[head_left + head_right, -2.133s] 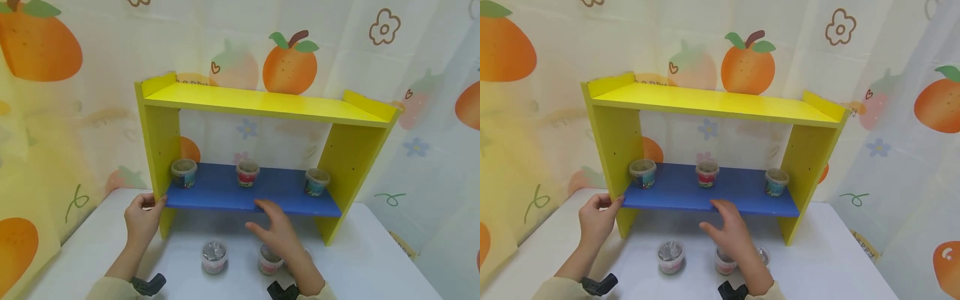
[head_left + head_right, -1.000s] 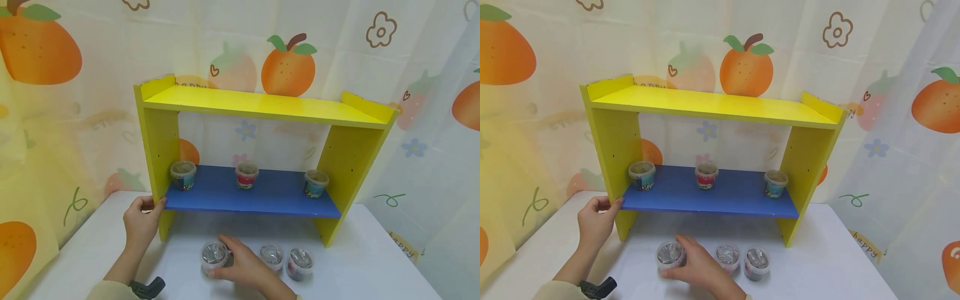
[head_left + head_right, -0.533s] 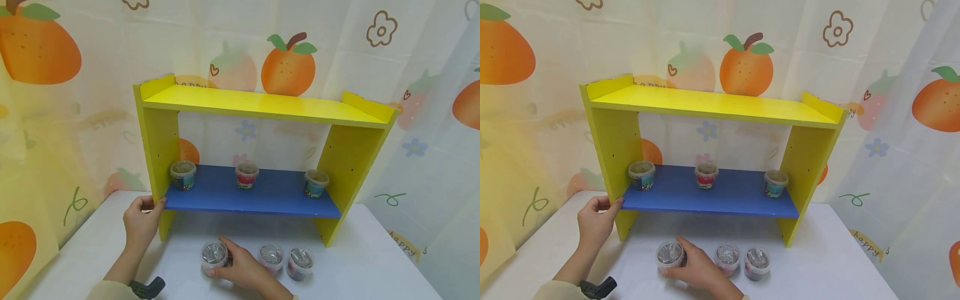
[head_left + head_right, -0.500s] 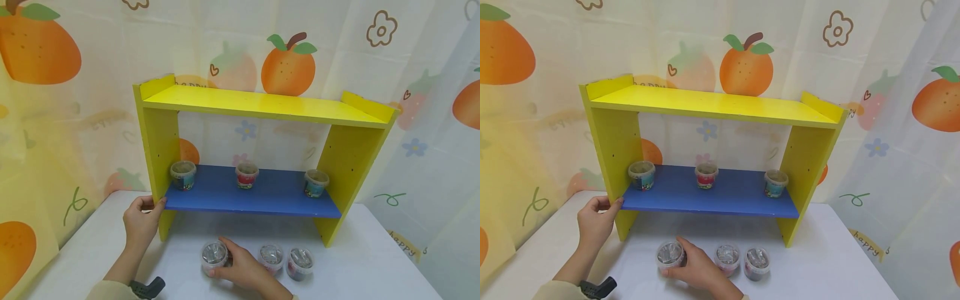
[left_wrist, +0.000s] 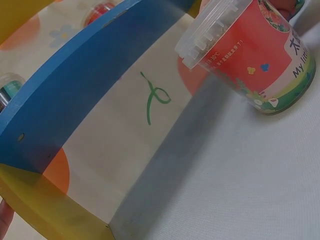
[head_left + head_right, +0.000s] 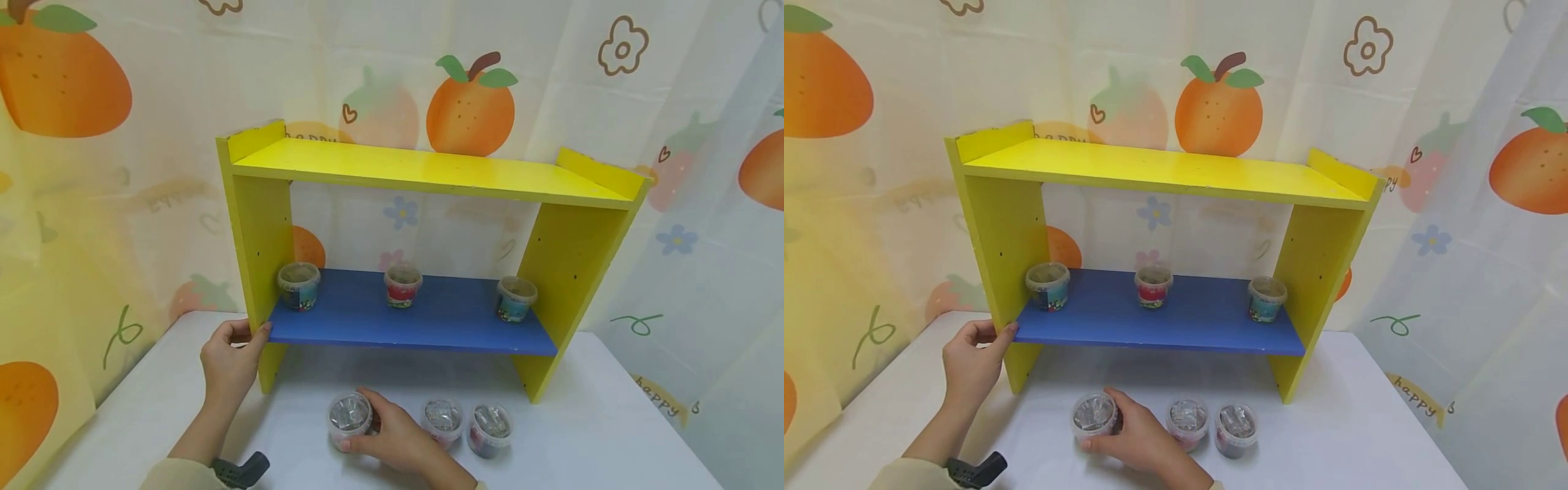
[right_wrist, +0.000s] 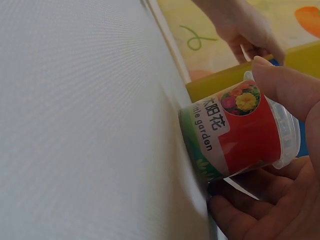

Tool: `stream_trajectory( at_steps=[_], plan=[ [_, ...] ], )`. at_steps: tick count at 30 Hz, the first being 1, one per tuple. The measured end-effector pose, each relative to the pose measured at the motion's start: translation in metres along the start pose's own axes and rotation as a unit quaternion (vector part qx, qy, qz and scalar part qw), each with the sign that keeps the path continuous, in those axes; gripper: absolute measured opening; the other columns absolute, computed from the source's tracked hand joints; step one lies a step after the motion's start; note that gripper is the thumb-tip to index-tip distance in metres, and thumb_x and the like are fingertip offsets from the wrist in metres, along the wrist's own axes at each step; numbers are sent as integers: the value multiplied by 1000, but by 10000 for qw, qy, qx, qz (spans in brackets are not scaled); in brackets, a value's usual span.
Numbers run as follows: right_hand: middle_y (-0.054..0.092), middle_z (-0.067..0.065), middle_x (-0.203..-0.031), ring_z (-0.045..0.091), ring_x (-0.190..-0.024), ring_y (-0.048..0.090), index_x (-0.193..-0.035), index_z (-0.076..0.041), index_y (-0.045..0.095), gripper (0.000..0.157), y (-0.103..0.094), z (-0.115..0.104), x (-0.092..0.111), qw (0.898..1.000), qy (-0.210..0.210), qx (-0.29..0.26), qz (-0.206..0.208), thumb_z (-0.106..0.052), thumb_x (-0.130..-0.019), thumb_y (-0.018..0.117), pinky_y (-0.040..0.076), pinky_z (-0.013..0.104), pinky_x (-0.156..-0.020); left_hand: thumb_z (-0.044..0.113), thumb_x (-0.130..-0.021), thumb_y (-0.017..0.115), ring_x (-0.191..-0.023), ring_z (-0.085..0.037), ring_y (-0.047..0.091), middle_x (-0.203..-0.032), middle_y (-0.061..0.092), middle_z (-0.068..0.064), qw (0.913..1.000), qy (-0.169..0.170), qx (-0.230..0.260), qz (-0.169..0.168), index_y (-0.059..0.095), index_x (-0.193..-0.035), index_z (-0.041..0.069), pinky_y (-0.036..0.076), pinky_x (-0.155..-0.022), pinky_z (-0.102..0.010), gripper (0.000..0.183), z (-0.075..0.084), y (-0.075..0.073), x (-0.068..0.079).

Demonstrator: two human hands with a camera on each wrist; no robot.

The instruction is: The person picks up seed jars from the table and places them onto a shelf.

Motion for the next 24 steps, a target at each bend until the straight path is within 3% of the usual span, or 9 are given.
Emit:
stream_trajectory(
  at_steps=[6, 10, 24],
  plan=[
    [58, -4, -124, 14, -118, 55, -136, -11, 44, 74, 2, 3, -1, 9990, -84, -437, -39, -30, -74, 80, 45, 30, -98, 34, -82, 72, -77, -8, 53, -88, 64, -5, 10000, 1, -4, 2, 64, -96, 4, 47, -57, -9, 33, 0, 0, 0],
    [60, -7, -119, 9, -114, 57, -131, -16, 49, 67, 2, 7, -3, 9991, -107, -419, 0, -31, -74, 80, 46, 26, -96, 34, -82, 72, -76, -8, 53, -88, 64, -4, 10000, 12, 18, 14, 64, -95, 4, 47, -57, -9, 34, 0, 0, -1],
    [61, -6, -116, 10, -111, 59, -129, -14, 51, 62, 2, 5, -3, 9984, -277, -496, 68, -24, -74, 80, 46, 23, -93, 32, -81, 73, -75, -7, 53, -86, 64, -5, 9999, 74, 2, 68, 64, -94, 4, 47, -56, -9, 32, 0, 0, -1]
  ],
)
Point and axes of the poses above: each hand's wrist, its own x-axis away from the middle knuckle, its own y-axis out of the palm, z = x × y, the point moved 7 cm from there along -x, towards the middle knuckle
